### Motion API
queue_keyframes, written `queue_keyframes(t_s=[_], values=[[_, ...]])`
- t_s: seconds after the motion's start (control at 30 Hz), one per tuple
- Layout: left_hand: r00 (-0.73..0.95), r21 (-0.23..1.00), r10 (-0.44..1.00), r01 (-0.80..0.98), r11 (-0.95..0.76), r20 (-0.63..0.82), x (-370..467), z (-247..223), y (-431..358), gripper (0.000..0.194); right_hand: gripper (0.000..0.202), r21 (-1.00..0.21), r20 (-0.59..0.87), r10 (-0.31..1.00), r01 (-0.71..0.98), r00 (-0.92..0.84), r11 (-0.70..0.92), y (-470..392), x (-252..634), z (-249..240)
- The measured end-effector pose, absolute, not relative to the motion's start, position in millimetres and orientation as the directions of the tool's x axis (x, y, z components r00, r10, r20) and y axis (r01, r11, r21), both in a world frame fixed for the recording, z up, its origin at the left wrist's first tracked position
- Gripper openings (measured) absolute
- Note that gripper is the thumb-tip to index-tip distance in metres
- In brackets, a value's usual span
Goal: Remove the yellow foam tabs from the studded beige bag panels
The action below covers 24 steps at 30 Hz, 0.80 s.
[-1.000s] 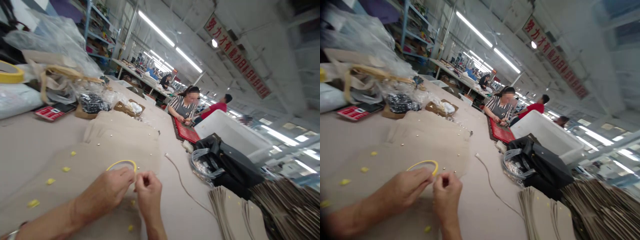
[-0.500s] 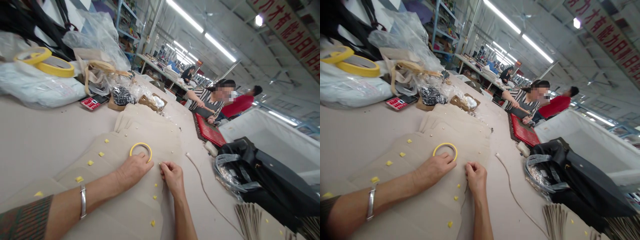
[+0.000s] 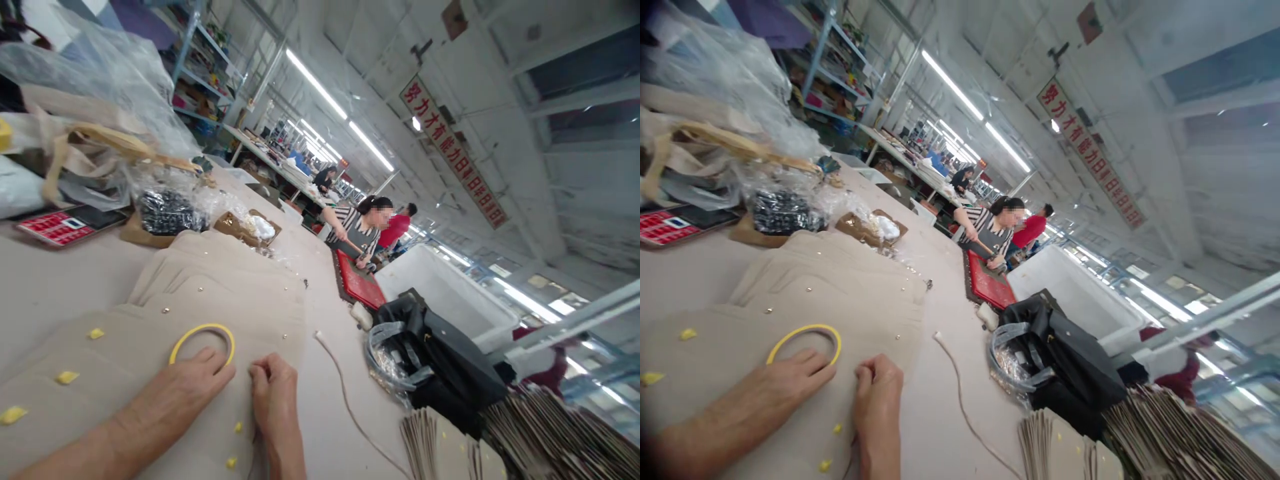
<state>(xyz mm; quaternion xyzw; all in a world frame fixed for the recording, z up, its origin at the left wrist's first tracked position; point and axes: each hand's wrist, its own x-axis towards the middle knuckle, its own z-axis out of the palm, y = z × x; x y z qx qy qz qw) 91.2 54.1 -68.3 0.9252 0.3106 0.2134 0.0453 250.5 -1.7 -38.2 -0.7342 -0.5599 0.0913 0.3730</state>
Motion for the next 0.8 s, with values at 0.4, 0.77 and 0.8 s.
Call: queue_keyframes(t_s=[0.4, 0.77, 0.8], values=[[0.785, 0.208, 0.589, 0.554, -0.806, 0.192, 81, -25, 43, 0.013, 0.031, -0.879, -0.046, 0.909, 0.416, 0.414, -0.234, -8, 265, -44], [0.79, 0.203, 0.577, 0.542, -0.816, 0.21, 76, -25, 47, 0.015, 0.025, -0.698, 0.214, 0.874, 0.694, 0.437, -0.176, -10, 257, -43], [0.783, 0.2, 0.576, 0.541, -0.817, 0.234, 76, -25, 49, 0.014, 0.028, -0.695, 0.238, 0.858, 0.697, 0.455, -0.177, -14, 258, -44]])
